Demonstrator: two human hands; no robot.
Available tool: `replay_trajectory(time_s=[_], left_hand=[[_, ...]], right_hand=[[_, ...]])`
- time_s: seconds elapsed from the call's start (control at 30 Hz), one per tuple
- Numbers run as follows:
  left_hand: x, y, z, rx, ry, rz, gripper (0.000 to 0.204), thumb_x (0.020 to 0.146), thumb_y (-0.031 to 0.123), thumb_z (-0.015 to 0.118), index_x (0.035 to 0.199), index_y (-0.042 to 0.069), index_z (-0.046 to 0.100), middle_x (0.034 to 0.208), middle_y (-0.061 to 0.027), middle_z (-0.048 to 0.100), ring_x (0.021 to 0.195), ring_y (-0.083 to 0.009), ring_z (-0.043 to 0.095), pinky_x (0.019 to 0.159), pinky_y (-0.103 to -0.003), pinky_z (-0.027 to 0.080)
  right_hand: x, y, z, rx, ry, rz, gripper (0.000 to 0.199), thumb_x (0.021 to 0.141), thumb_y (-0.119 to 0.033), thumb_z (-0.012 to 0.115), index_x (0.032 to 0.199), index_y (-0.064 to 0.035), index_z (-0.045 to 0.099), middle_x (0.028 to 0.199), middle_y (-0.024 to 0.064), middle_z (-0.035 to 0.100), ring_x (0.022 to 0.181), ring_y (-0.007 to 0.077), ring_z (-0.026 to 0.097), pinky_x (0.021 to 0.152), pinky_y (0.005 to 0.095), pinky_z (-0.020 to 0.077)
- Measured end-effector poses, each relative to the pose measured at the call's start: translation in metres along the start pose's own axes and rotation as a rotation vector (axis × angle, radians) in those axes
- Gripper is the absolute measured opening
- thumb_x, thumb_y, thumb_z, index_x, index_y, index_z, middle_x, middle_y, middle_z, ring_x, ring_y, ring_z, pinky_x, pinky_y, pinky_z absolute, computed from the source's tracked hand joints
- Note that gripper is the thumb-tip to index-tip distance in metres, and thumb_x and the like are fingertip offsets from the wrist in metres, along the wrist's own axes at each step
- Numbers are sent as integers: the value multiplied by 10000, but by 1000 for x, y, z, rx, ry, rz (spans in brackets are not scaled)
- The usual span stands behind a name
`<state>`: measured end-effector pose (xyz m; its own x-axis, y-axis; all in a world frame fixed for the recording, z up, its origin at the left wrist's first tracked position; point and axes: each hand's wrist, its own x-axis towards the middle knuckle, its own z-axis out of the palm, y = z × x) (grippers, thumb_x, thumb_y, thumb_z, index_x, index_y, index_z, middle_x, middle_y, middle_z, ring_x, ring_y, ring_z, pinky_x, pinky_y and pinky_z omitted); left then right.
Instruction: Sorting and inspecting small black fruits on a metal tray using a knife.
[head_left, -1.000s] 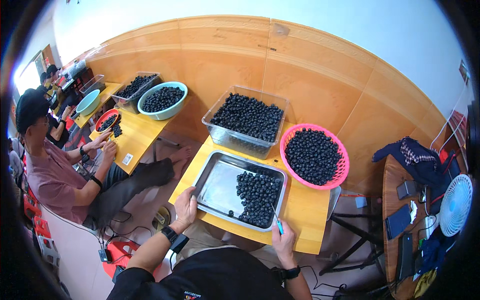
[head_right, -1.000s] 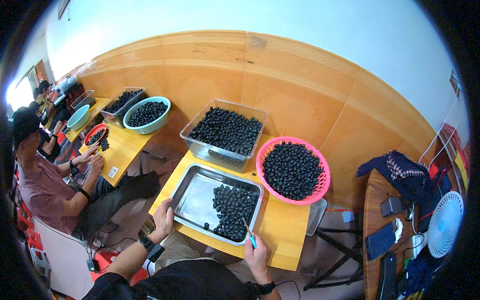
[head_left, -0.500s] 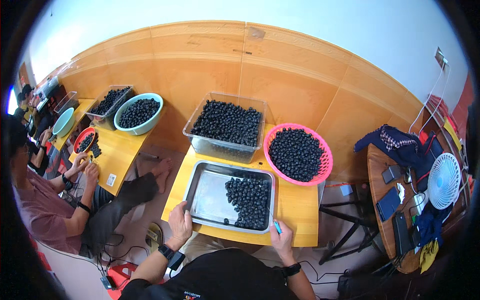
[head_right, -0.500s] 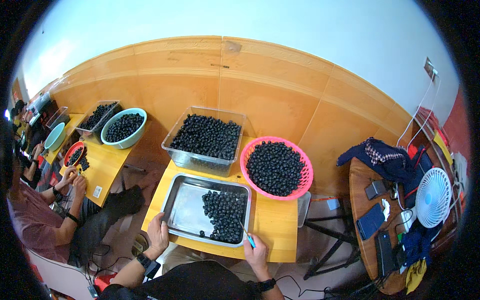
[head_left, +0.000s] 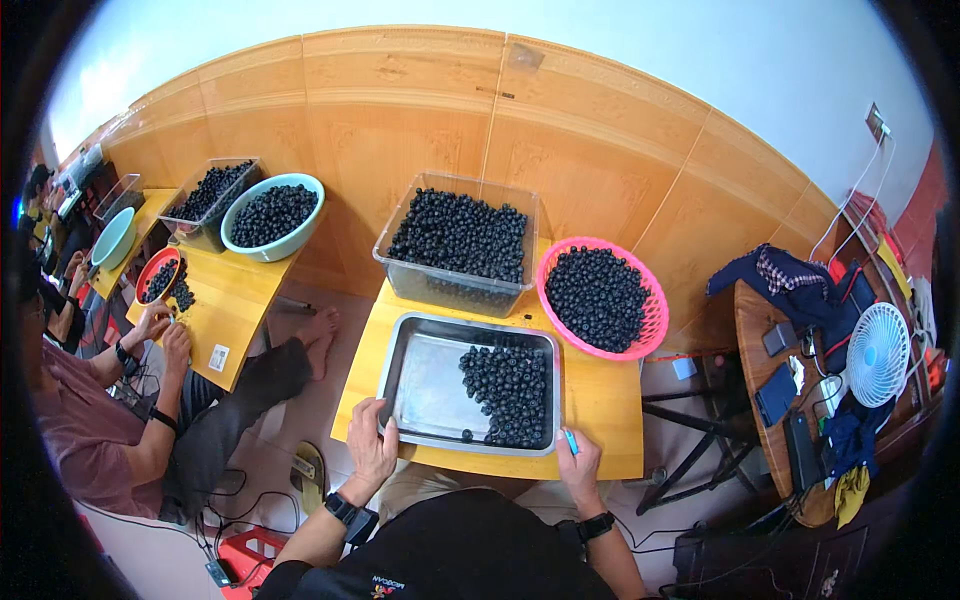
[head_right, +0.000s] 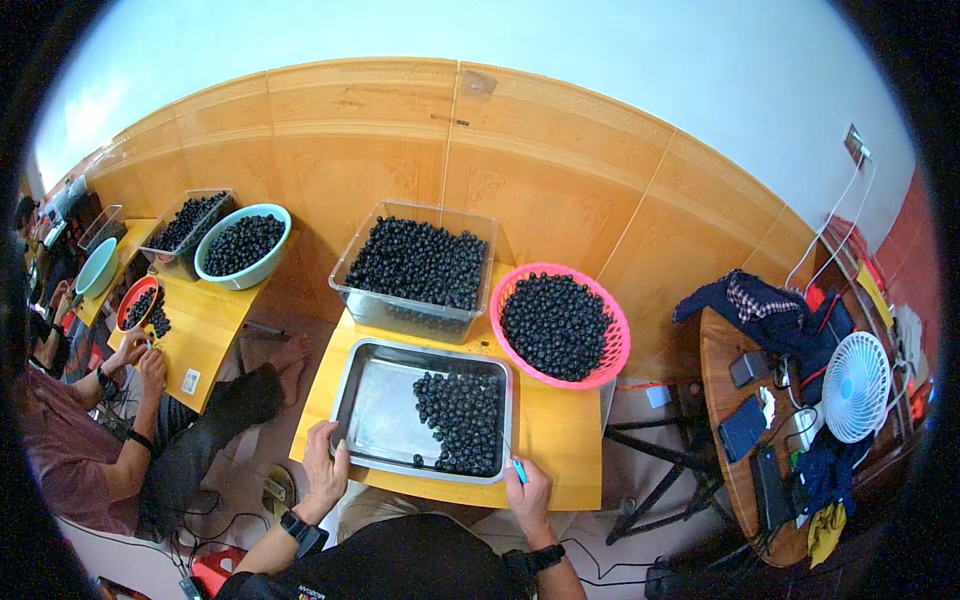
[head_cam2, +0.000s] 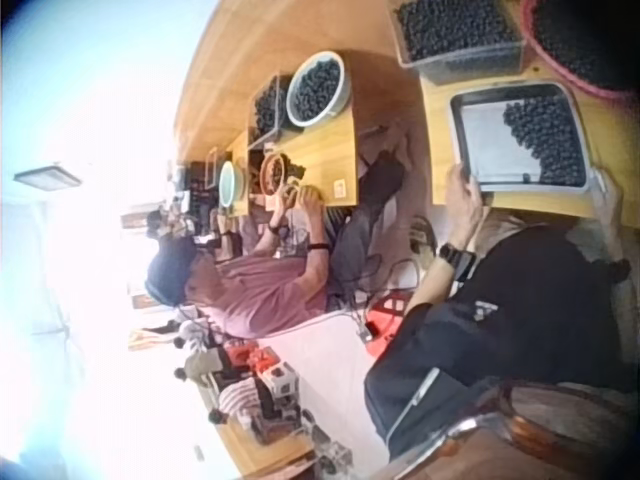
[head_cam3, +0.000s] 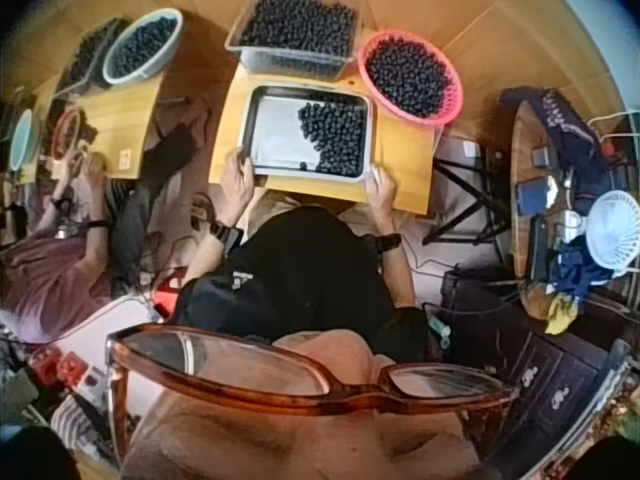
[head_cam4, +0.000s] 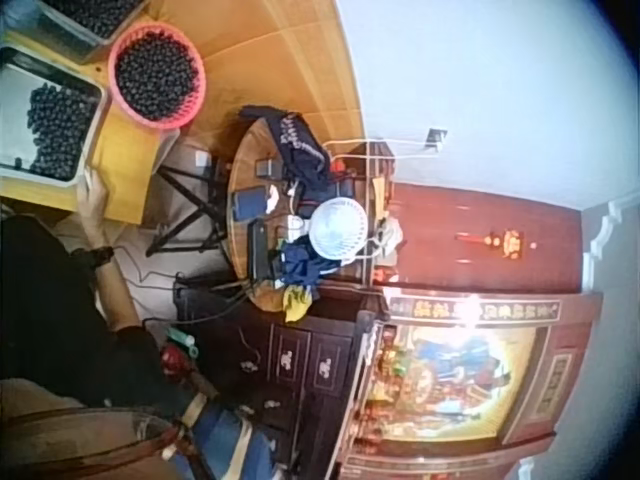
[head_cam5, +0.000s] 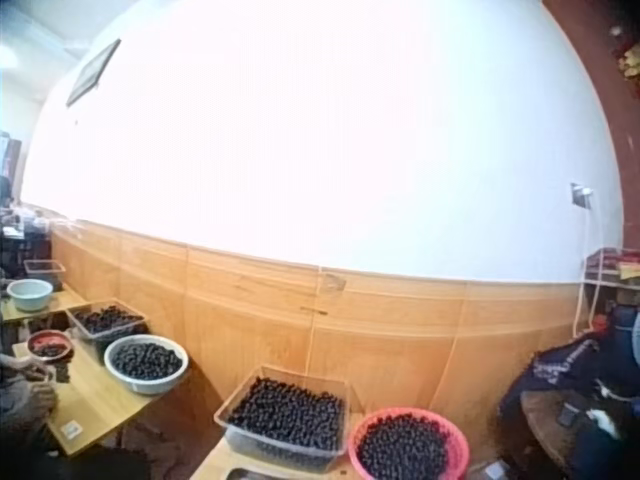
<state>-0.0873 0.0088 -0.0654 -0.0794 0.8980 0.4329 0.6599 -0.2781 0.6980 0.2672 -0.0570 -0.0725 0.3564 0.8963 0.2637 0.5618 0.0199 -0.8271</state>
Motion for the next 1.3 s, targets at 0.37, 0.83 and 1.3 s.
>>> replay_trajectory(time_s=[0.37,0.83,1.3], left_hand=[[25,53,-13,-40,-120,332,203,808,102,798,962,43,679,1027,-130,660,951,-340,651,801,-407,536],[64,78,58,97,-866,264,429,814,296,812,1163,75,698,1102,-165,693,1018,-368,682,862,-458,539],[68,80,71,58,-944,216,179,831,165,731,983,72,731,895,-171,739,880,-375,712,792,-465,553]], right_hand=[[-2,-12,-2,48,7,1,251,934,-203,695,1007,37,705,774,217,674,700,306,697,635,385,510],[-3,-3,-1,57,-5,-38,248,940,-198,658,1034,28,693,772,224,654,714,364,682,650,407,512],[-2,-10,-3,18,11,-99,232,967,-198,647,929,29,675,708,202,608,636,323,626,599,402,471]])
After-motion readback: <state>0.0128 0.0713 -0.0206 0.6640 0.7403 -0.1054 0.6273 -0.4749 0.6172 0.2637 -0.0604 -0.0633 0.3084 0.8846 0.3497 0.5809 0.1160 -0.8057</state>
